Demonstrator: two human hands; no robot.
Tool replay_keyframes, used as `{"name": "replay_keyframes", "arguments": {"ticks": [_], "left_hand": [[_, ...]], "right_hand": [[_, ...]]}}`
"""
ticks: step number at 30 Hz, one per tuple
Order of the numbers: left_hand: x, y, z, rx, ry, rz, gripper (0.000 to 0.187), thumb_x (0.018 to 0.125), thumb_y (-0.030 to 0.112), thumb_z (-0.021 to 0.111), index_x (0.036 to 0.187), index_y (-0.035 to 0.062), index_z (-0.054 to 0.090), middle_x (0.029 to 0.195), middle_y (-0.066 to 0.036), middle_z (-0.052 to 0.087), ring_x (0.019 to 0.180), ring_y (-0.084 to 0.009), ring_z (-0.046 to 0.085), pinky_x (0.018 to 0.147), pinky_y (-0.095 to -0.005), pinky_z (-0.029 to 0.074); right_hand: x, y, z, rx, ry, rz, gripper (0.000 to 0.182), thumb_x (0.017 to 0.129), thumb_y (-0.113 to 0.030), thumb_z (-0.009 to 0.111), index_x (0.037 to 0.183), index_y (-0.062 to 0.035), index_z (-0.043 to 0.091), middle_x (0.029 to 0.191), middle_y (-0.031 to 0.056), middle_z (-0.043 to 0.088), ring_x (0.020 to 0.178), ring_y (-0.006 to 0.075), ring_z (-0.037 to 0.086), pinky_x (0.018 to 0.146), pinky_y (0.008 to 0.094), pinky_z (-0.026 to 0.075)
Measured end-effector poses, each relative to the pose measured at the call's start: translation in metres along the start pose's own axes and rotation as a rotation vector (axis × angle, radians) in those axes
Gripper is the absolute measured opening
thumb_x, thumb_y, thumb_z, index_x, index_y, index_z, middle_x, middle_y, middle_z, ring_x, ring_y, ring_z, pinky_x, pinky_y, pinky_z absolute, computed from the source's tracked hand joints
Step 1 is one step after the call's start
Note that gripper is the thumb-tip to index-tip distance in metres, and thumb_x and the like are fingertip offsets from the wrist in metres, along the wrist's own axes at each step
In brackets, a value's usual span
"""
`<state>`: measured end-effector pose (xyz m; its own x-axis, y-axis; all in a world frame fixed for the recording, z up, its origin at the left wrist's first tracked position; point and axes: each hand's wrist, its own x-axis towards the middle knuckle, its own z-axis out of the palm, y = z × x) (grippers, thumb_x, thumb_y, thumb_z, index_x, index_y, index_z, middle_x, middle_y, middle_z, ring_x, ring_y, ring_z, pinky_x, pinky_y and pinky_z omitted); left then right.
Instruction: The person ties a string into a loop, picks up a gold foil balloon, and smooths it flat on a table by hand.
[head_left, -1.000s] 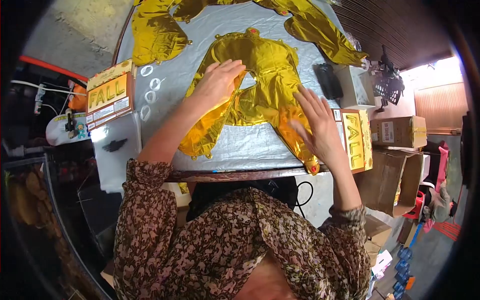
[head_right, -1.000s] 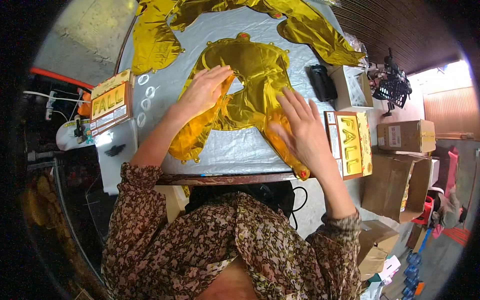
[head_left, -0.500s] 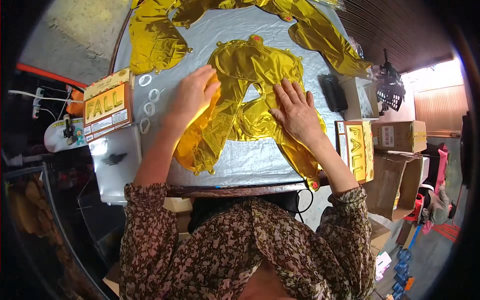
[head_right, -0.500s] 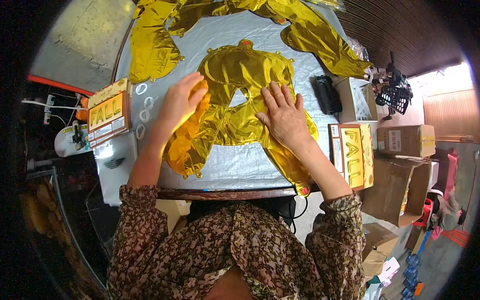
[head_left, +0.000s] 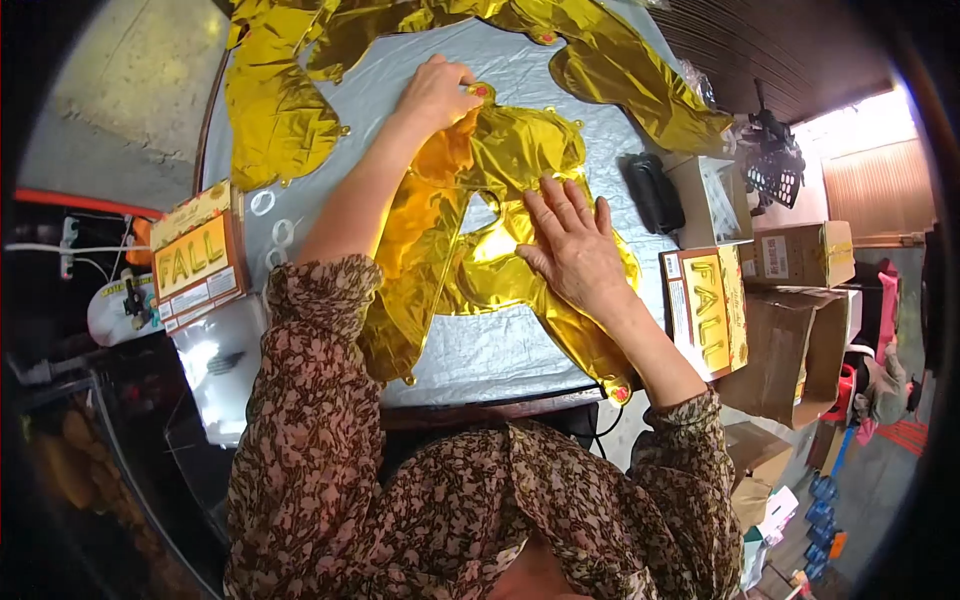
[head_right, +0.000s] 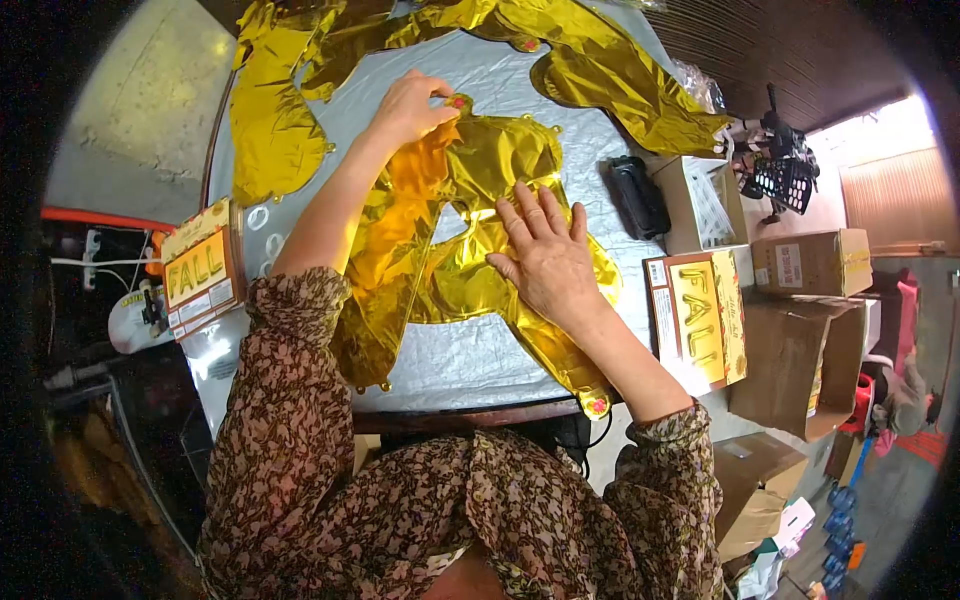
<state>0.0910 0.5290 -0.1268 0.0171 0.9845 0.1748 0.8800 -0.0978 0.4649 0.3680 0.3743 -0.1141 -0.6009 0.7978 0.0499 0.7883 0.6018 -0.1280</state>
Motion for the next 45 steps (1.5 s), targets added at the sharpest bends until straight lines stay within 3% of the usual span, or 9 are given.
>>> {"name": "replay_keyframes", "arguments": {"ticks": [7,9,16,19,21,24,31,39,45], "left_hand": [[-0.003,0.0,-0.004,-0.2,-0.055,0.002,0.018,0.08,0.02,0.08,0.092,0.0081,0.075,0.101,-0.013,0.067,0.103,-0.0306,0.067,0.09,-0.0393,0.054],[-0.007,-0.003,-0.005,-0.294,0.006,0.116,0.02,0.081,0.016,0.08,0.099,0.0074,0.074,0.097,-0.007,0.066,0.093,-0.0199,0.069,0.083,-0.0317,0.053],[-0.028,0.014,-0.012,-0.375,0.007,0.035,0.015,0.085,0.012,0.078,0.098,0.0067,0.074,0.097,-0.008,0.076,0.089,-0.0182,0.074,0.079,-0.0313,0.056],[-0.033,0.009,-0.001,-0.216,0.144,0.287,0.017,0.086,0.012,0.077,0.102,0.0072,0.072,0.095,-0.008,0.078,0.083,-0.0175,0.075,0.075,-0.0306,0.056],[-0.035,0.013,0.002,-0.355,0.19,0.141,0.025,0.087,0.013,0.077,0.11,0.0089,0.067,0.094,-0.007,0.078,0.078,-0.0184,0.074,0.072,-0.0304,0.056],[-0.034,0.024,-0.01,-0.261,0.133,-0.01,0.033,0.087,0.012,0.077,0.116,0.0105,0.063,0.095,-0.006,0.078,0.08,-0.0182,0.074,0.072,-0.0302,0.056],[-0.04,0.023,-0.001,-0.379,0.141,0.078,0.034,0.088,0.012,0.077,0.119,0.0111,0.063,0.098,-0.007,0.078,0.084,-0.0153,0.074,0.074,-0.0301,0.057],[-0.039,0.012,-0.004,-0.361,0.17,0.259,0.023,0.087,0.012,0.078,0.109,0.0051,0.076,0.115,-0.01,0.075,0.104,-0.0188,0.072,0.091,-0.0297,0.054],[-0.048,-0.014,-0.043,-0.297,0.105,0.135,0.03,0.085,0.011,0.079,0.114,0.0065,0.075,0.126,-0.008,0.071,0.114,-0.019,0.067,0.101,-0.0298,0.049]], "right_hand": [[-0.001,0.0,0.002,0.051,0.012,0.008,0.07,0.097,-0.049,0.06,0.155,-0.0148,0.04,0.164,0.0121,0.032,0.151,0.0376,0.029,0.119,0.0642,0.022],[-0.001,0.001,0.003,0.054,0.028,-0.003,0.07,0.097,-0.048,0.06,0.155,-0.0145,0.04,0.163,0.0131,0.033,0.151,0.0382,0.03,0.118,0.0651,0.022],[-0.001,0.0,0.003,0.071,0.039,-0.002,0.07,0.096,-0.047,0.062,0.154,-0.0129,0.041,0.162,0.0142,0.034,0.15,0.0383,0.03,0.118,0.0654,0.023],[-0.001,0.001,0.002,0.076,0.038,-0.004,0.071,0.096,-0.047,0.061,0.154,-0.0123,0.041,0.162,0.0143,0.034,0.15,0.0381,0.03,0.118,0.0652,0.023],[-0.002,0.001,0.003,0.079,0.043,-0.007,0.071,0.096,-0.047,0.061,0.154,-0.0123,0.041,0.162,0.0143,0.034,0.15,0.0381,0.03,0.118,0.0654,0.022],[-0.001,0.001,0.002,0.077,0.037,-0.009,0.071,0.096,-0.047,0.062,0.155,-0.0123,0.04,0.163,0.0141,0.033,0.15,0.0381,0.03,0.118,0.0654,0.022],[-0.002,0.0,0.003,0.077,0.034,-0.003,0.071,0.096,-0.046,0.062,0.154,-0.0124,0.041,0.162,0.0141,0.034,0.15,0.0382,0.03,0.117,0.0653,0.023],[-0.001,-0.001,0.004,0.07,0.05,-0.001,0.07,0.096,-0.046,0.063,0.154,-0.0127,0.043,0.162,0.0141,0.035,0.149,0.0383,0.032,0.117,0.0651,0.023],[0.0,-0.001,0.005,0.069,0.057,-0.001,0.07,0.095,-0.046,0.064,0.154,-0.0136,0.043,0.162,0.0141,0.036,0.149,0.0381,0.033,0.117,0.0652,0.023]]}}
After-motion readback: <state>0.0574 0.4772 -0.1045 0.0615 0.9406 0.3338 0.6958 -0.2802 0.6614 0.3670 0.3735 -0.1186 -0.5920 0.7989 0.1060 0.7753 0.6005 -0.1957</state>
